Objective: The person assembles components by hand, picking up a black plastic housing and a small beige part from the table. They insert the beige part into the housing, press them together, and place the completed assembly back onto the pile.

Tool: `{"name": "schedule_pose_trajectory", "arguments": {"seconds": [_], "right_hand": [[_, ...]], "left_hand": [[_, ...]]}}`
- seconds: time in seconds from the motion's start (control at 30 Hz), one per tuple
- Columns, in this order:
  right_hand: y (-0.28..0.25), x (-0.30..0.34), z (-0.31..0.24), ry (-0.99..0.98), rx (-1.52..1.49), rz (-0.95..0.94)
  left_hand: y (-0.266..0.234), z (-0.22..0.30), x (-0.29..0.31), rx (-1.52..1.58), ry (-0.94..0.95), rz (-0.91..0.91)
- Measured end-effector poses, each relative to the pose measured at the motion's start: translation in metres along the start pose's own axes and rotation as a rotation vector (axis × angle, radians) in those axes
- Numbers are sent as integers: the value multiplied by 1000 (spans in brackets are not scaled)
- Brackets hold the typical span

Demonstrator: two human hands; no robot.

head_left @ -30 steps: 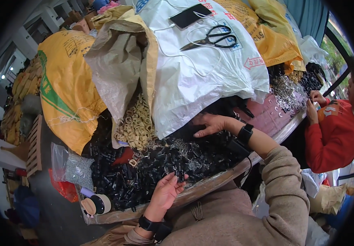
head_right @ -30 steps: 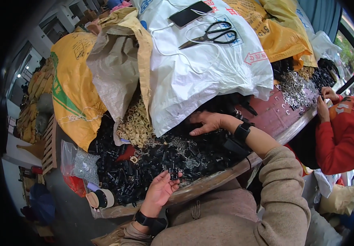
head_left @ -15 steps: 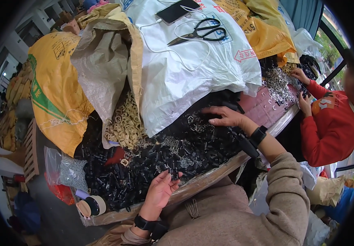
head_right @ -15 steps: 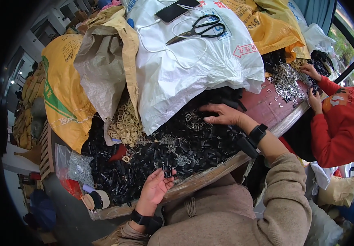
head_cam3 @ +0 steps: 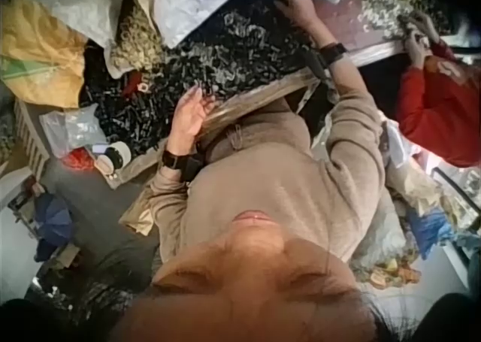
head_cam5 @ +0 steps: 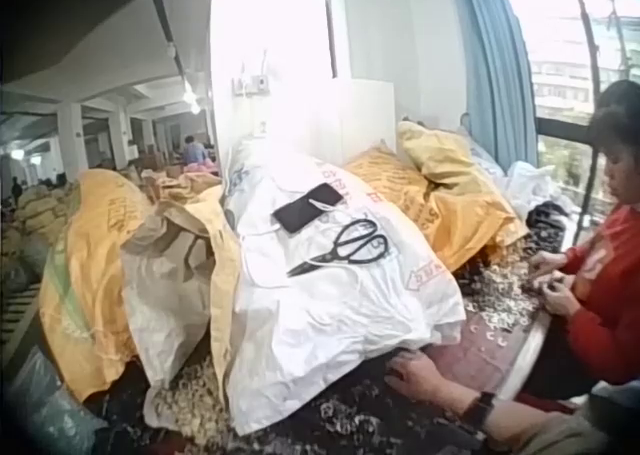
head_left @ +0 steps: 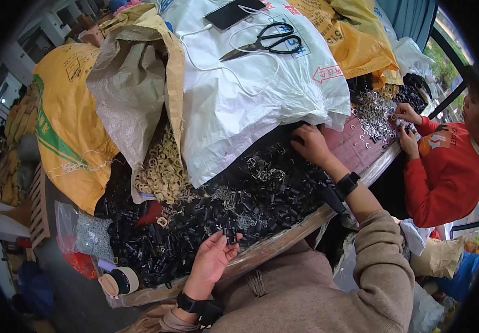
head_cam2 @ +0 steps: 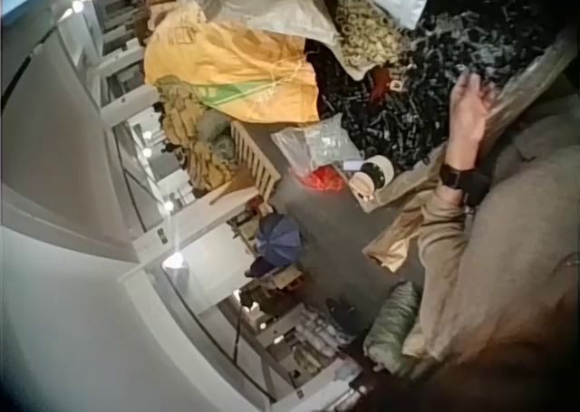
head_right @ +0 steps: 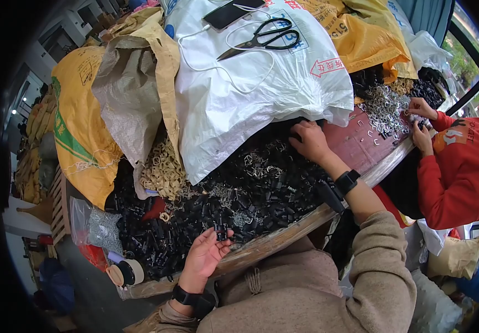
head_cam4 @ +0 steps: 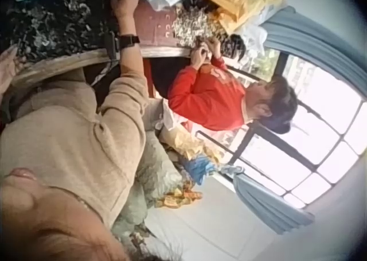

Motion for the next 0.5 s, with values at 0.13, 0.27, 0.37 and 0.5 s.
{"name": "schedule_pose_trajectory", "arguments": {"seconds": [0.13,0.27,0.37,0.5], "right_hand": [[7,-1,-4,-6,-94,-125],[11,-17,-6,77,-207,-134],[1,-36,-15,-99,5,137],[22,-68,-5,-46,256,159]], "left_hand": [[-3,2,-2,15,9,-2],[-9,2,0,26,13,7],[-8,2,-2,22,12,3],[-13,6,1,29,20,15]]}}
Point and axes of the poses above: each hand's wrist, its own x-axis away from the middle knuckle, its own y-axis out of the palm, z = x × y, the point moved 9 cm from there along -x, towards the middle knuckle, and after that the axes turned 8 degrees about x, right-handed, at the moved point
